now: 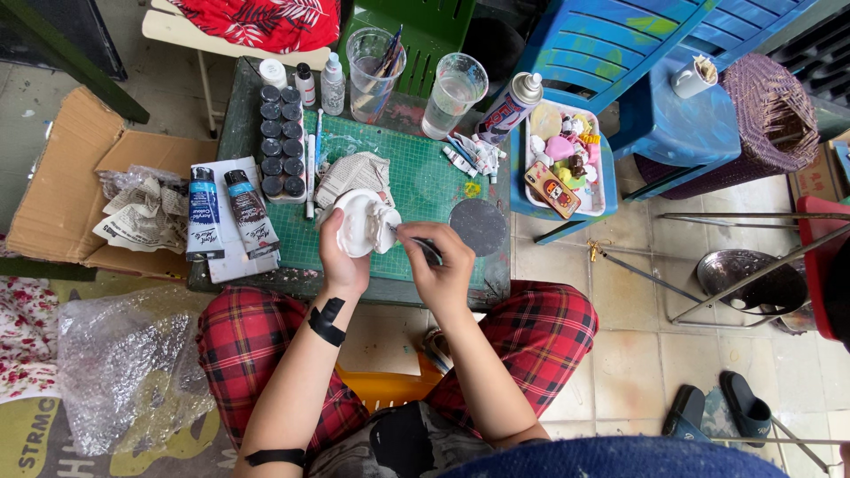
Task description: The person unwraps bubble wrap and newspaper from a small white plaster figurine at a low craft table, then holds the figurine and scrapes and sands its surface with a small handheld tool, turning the figurine to work different sides.
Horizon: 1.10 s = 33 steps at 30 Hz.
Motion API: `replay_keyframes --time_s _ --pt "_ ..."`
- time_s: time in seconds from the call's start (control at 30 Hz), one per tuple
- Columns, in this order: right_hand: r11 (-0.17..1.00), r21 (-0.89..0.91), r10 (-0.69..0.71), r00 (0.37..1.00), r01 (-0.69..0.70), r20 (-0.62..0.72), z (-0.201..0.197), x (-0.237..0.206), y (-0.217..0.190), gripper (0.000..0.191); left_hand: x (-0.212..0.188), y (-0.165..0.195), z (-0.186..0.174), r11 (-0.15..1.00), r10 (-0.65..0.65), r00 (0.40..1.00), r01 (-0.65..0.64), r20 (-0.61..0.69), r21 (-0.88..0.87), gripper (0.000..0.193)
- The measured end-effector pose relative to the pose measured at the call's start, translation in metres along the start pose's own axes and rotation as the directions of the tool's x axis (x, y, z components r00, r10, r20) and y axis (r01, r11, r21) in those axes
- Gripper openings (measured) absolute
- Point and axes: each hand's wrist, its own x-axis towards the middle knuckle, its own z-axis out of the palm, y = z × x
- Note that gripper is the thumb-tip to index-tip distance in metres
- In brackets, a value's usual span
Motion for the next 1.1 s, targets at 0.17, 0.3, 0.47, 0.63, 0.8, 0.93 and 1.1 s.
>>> replay_keyframes --time_s 0.17,0.3,0.47,0.63,0.8,0.93,1.1 --pt "0.992 0.041 0.116 0.993 -0.115 -0.005 0.005 -0.005 0.005 0.008 0.003 -0.007 -0.004 0.999 0.032 0.999 -0.031 -0.042 0.017 0.061" --pt "0.967 0.073 0.246 0.969 -0.243 -0.023 0.002 -0.005 0.017 0.012 0.001 -0.012 -0.006 0.99 0.121 0.993 -0.12 -0.003 0.077 0.059" --pt "0.917 0.203 0.347 0.938 -0.344 0.024 0.007 -0.013 0.027 0.014 0.0 -0.011 -0.007 0.9 0.375 0.923 -0.385 0.088 0.204 0.053" --pt "0.911 0.281 0.311 0.95 -0.301 0.008 0.01 -0.014 0.034 0.012 -0.004 -0.011 -0.006 0.929 0.333 0.942 -0.336 0.051 0.154 0.056" --pt "0.902 0.22 0.374 0.927 -0.371 0.031 0.004 -0.013 0.029 0.012 -0.003 -0.011 -0.005 0.918 0.341 0.938 -0.346 0.057 0.193 0.054" --pt "0.951 0.164 0.256 0.966 -0.26 0.046 0.004 -0.012 0.02 0.011 0.0 -0.007 -0.008 0.936 0.302 0.953 -0.295 -0.005 0.19 0.054" --pt "0.949 0.077 0.304 0.952 -0.306 0.036 0.002 0.0 0.016 0.011 -0.001 -0.007 -0.01 0.937 0.292 0.955 -0.298 0.06 0.181 0.053"
